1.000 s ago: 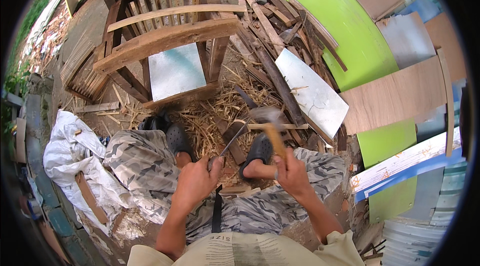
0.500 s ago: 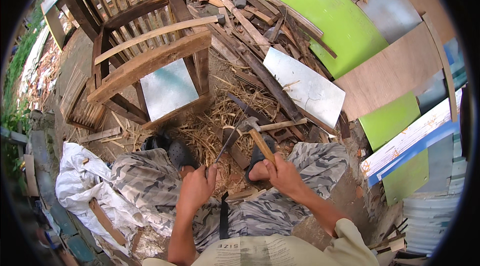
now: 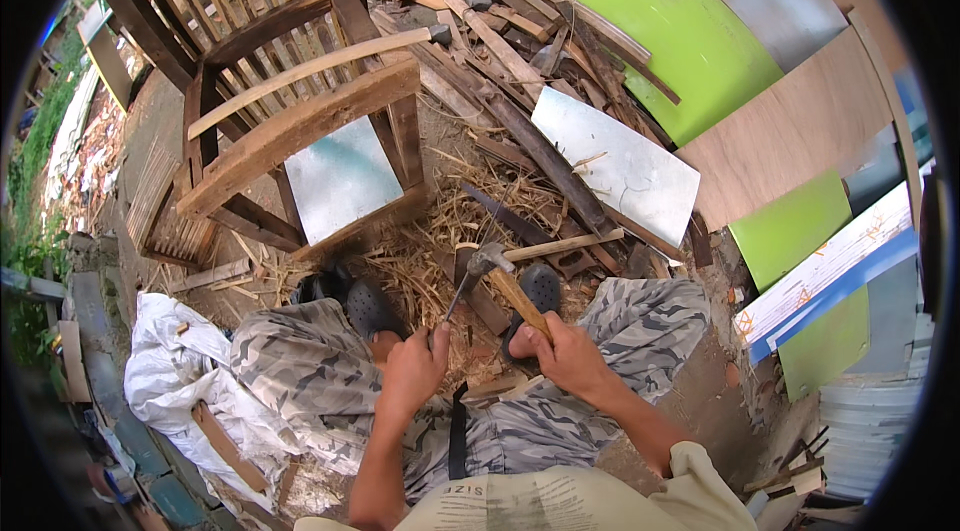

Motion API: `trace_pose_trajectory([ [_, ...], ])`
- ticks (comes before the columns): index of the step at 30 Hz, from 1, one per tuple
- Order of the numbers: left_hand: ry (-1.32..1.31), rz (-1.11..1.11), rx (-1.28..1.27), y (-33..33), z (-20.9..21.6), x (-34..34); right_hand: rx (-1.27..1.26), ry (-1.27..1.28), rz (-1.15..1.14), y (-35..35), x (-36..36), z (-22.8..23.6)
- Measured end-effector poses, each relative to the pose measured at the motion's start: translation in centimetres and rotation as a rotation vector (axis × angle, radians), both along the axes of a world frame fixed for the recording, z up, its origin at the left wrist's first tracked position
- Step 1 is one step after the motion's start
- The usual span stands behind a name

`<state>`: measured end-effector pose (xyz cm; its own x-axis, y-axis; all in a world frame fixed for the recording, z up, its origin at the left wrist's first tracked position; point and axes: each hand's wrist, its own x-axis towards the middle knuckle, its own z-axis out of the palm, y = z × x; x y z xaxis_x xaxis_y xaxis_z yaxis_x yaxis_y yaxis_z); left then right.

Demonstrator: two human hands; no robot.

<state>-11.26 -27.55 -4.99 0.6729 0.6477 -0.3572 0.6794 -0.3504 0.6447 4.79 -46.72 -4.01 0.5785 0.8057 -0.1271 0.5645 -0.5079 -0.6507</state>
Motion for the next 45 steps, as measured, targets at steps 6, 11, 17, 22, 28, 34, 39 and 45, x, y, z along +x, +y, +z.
trace_pose_trajectory([
  [6,0.023,-0.007,-0.037,-0.2,0.7,0.6,0.435,0.142,-0.188,1.1,-0.4,6.6],
  [11,-0.028,-0.032,-0.006,-0.6,-0.1,1.3,0.125,0.0,-0.031,-1.2,-0.2,-2.9],
  [17,0.013,-0.003,-0.092,0.5,-2.1,1.5,0.016,0.191,-0.133,-2.0,-0.6,-3.2],
  [22,0.104,-0.038,-0.072,-0.4,-0.8,2.6,0.531,0.09,-0.208,-0.6,0.2,3.8],
  [28,0.163,-0.115,-0.057,-1.2,-0.8,3.5,0.223,-0.054,-0.128,-1.4,0.1,-6.7],
  [34,0.14,-0.037,-0.03,-1.9,-0.9,3.4,0.423,0.064,-0.223,-0.3,1.7,0.1],
  [39,0.085,-0.069,-0.04,-1.9,-1.8,3.3,0.716,-0.013,-0.307,-1.1,0.6,-0.2],
  [45,0.055,-0.039,0.031,-0.8,-4.9,2.5,0.076,0.091,-0.112,0.2,0.7,-5.1],
])
